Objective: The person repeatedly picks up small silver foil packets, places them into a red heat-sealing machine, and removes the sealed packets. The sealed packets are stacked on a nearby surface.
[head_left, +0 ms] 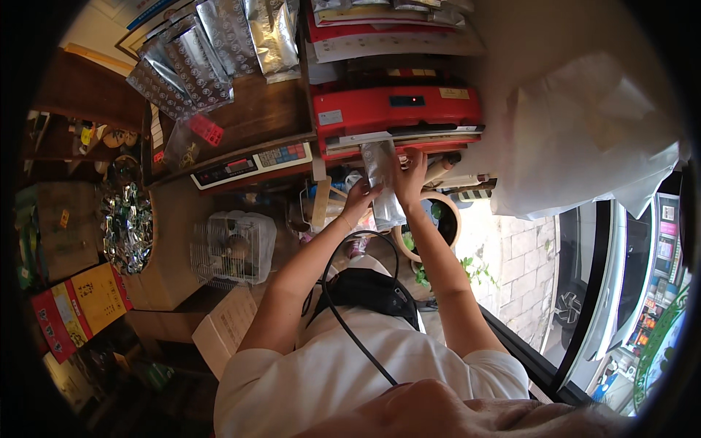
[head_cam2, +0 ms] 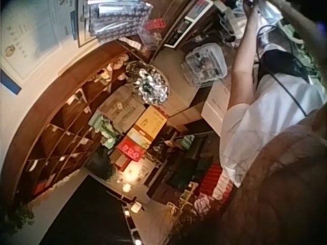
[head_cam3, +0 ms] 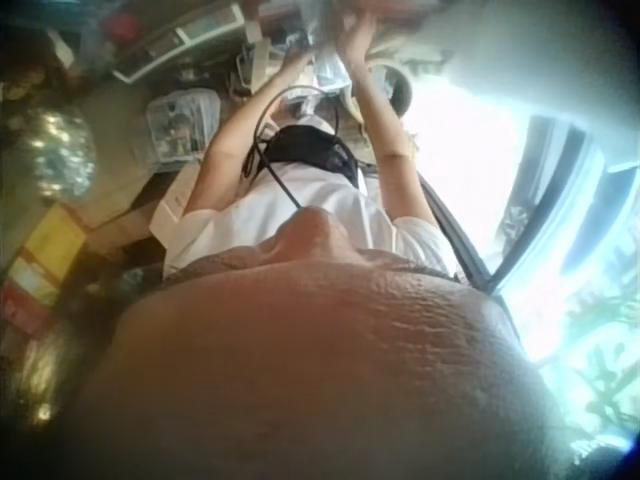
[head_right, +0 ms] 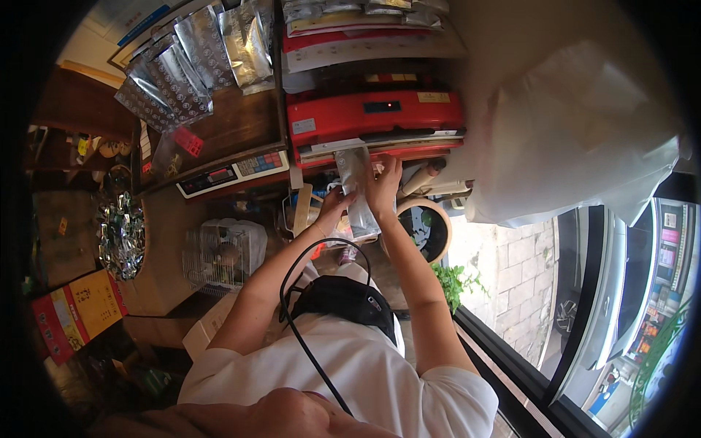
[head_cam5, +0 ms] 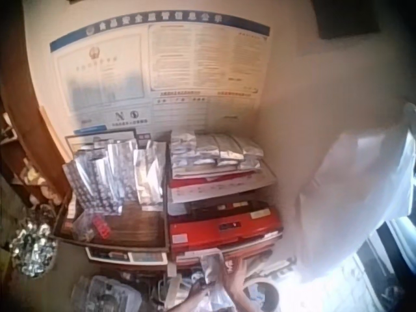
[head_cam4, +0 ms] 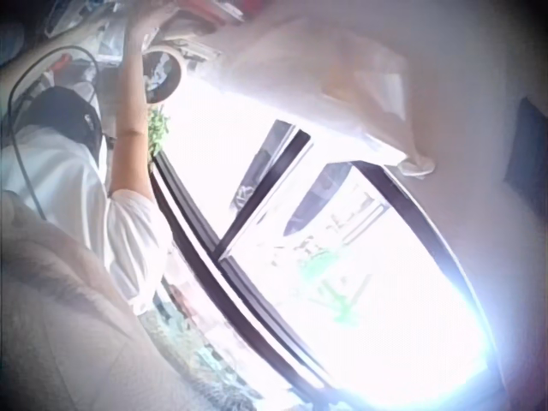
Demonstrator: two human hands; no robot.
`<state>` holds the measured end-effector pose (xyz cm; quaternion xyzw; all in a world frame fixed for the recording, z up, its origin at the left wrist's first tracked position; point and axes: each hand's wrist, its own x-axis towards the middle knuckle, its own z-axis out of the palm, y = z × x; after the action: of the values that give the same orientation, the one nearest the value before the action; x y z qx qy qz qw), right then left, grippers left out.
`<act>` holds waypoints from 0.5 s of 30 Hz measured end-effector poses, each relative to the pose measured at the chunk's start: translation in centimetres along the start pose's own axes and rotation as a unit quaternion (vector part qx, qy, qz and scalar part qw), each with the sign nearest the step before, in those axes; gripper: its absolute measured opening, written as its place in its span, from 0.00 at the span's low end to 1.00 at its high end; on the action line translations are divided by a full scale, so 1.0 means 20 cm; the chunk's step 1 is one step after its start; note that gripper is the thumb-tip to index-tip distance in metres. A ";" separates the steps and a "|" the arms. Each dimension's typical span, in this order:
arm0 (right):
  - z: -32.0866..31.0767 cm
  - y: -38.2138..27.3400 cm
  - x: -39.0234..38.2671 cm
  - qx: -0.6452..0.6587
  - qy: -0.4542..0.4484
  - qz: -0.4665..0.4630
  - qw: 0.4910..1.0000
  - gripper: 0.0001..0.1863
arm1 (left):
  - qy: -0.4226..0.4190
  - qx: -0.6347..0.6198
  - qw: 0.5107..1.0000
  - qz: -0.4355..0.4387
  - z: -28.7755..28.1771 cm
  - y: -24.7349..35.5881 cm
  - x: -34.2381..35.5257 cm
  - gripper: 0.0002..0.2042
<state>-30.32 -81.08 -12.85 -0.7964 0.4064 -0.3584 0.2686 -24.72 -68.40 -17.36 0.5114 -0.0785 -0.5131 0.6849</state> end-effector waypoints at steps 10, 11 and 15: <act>-0.08 -0.21 -0.01 -0.094 -0.169 -0.169 0.966 0.15 | -0.005 0.017 0.999 0.035 -0.07 -0.06 0.06 0.18; -0.08 -0.19 0.02 -0.050 -0.172 -0.146 0.973 0.14 | -0.006 0.025 1.000 0.018 -0.07 -0.06 0.06 0.18; -0.12 -0.31 0.38 -0.067 -0.027 -0.171 0.983 0.15 | -0.005 0.052 0.999 0.003 -0.08 0.01 0.03 0.20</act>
<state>-26.18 -84.57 -4.21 -0.8796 0.2798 -0.3494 0.1608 -23.31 -67.82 -18.18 0.5435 -0.1104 -0.5086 0.6586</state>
